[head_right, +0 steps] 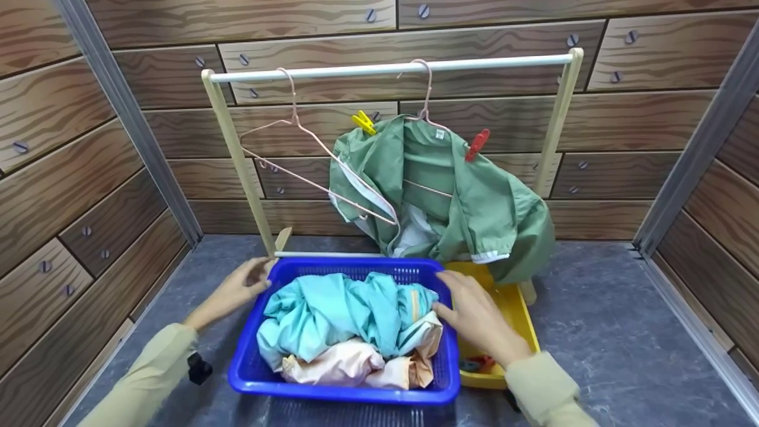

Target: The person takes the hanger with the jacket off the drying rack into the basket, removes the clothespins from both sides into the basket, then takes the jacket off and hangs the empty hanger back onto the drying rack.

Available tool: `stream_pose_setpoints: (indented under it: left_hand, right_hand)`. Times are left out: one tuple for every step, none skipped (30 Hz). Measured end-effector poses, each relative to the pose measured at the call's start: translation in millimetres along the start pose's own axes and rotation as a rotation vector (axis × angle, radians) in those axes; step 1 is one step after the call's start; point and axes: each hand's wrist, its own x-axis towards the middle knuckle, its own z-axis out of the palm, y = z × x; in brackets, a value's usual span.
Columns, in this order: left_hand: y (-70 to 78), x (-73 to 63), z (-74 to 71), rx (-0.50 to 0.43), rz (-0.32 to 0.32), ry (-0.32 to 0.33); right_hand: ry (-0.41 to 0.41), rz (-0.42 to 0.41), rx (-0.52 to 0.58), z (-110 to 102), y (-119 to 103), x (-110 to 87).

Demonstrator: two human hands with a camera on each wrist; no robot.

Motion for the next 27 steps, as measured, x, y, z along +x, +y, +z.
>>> stream_pose_setpoints:
  left_hand:
    - [-1.9,-4.2,-0.9,-0.081,-0.048,-0.028]
    - [-3.4,-8.4,-1.3,-0.171,-0.092,-0.063]
    - [-4.6,-12.6,-1.1,-0.247,-0.129,-0.098]
    - [-5.2,-16.4,-0.5,-0.314,-0.163,-0.130]
    - [-5.5,-19.5,0.5,-0.388,-0.195,-0.157]
    - [-5.6,-21.6,1.9,-0.448,-0.216,-0.174]
    - [-5.9,-22.7,3.1,-0.483,-0.228,-0.179]
    - [-6.0,-22.8,4.3,-0.512,-0.233,-0.173]
    - [-6.2,-21.7,5.3,-0.526,-0.229,-0.162]
    - [-6.7,-19.5,6.1,-0.536,-0.225,-0.150]
    - [-7.5,-16.9,6.8,-0.545,-0.226,-0.137]
    - [-8.5,-13.9,7.3,-0.548,-0.225,-0.123]
    - [-9.0,-10.3,7.1,-0.548,-0.223,-0.111]
    - [-9.6,-6.8,6.9,-0.551,-0.219,-0.100]
    - [-10.6,-3.5,7.0,-0.551,-0.216,-0.092]
    - [-11.7,-0.7,7.3,-0.558,-0.218,-0.087]
    - [-12.6,1.2,7.5,-0.575,-0.221,-0.082]
    - [-13.6,2.3,7.6,-0.594,-0.224,-0.079]
    - [-14.7,2.6,7.9,-0.605,-0.226,-0.077]
    - [-15.9,2.6,8.6,-0.620,-0.228,-0.075]
    - [-16.7,2.3,9.2,-0.634,-0.234,-0.074]
    - [-17.1,1.7,9.8,-0.648,-0.237,-0.070]
    - [-17.5,1.1,10.4,-0.654,-0.236,-0.065]
    - [-17.9,0.6,11.0,-0.652,-0.233,-0.057]
    - [-18.3,0.4,11.8,-0.661,-0.228,-0.051]
    - [-18.5,0.3,12.6,-0.671,-0.226,-0.042]
    - [-18.8,0.1,13.0,-0.674,-0.225,-0.033]
  right_hand:
    - [0.010,0.029,0.010,0.6,-0.1,-5.1]
    - [0.011,0.066,0.032,1.9,-0.3,-9.8]
    - [0.015,0.102,0.057,3.7,-1.0,-13.9]
    - [0.018,0.133,0.080,5.7,-1.8,-17.0]
    - [0.023,0.159,0.099,7.9,-2.6,-19.0]
    - [0.028,0.179,0.117,10.2,-3.2,-19.6]
    - [0.034,0.195,0.134,12.6,-3.7,-19.4]
    - [0.045,0.209,0.143,14.6,-4.0,-18.3]
    - [0.060,0.217,0.141,16.4,-4.1,-16.5]
    - [0.071,0.224,0.138,17.9,-3.8,-14.2]
    - [0.082,0.228,0.137,19.4,-3.1,-11.7]
    - [0.091,0.230,0.135,20.7,-2.3,-9.2]
    - [0.099,0.230,0.137,21.5,-1.7,-6.4]
    - [0.106,0.229,0.142,22.1,-1.1,-3.6]
    - [0.113,0.227,0.146,22.8,-0.4,-0.9]
    - [0.118,0.223,0.151,23.6,0.2,1.6]
    - [0.124,0.220,0.156,24.4,0.7,3.8]
    - [0.127,0.217,0.163,25.3,0.9,5.3]
    - [0.127,0.216,0.173,26.1,1.0,6.3]
    - [0.129,0.215,0.181,26.9,1.2,6.6]
    - [0.134,0.216,0.186,27.8,1.5,6.8]
    - [0.137,0.217,0.191,28.5,1.7,6.6]
    - [0.141,0.218,0.193,29.2,2.0,6.3]
    - [0.147,0.217,0.192,29.8,2.3,5.8]
    - [0.155,0.217,0.191,30.3,2.6,5.5]
    - [0.162,0.215,0.189,30.9,2.7,5.2]
    - [0.169,0.214,0.187,31.6,2.8,5.2]
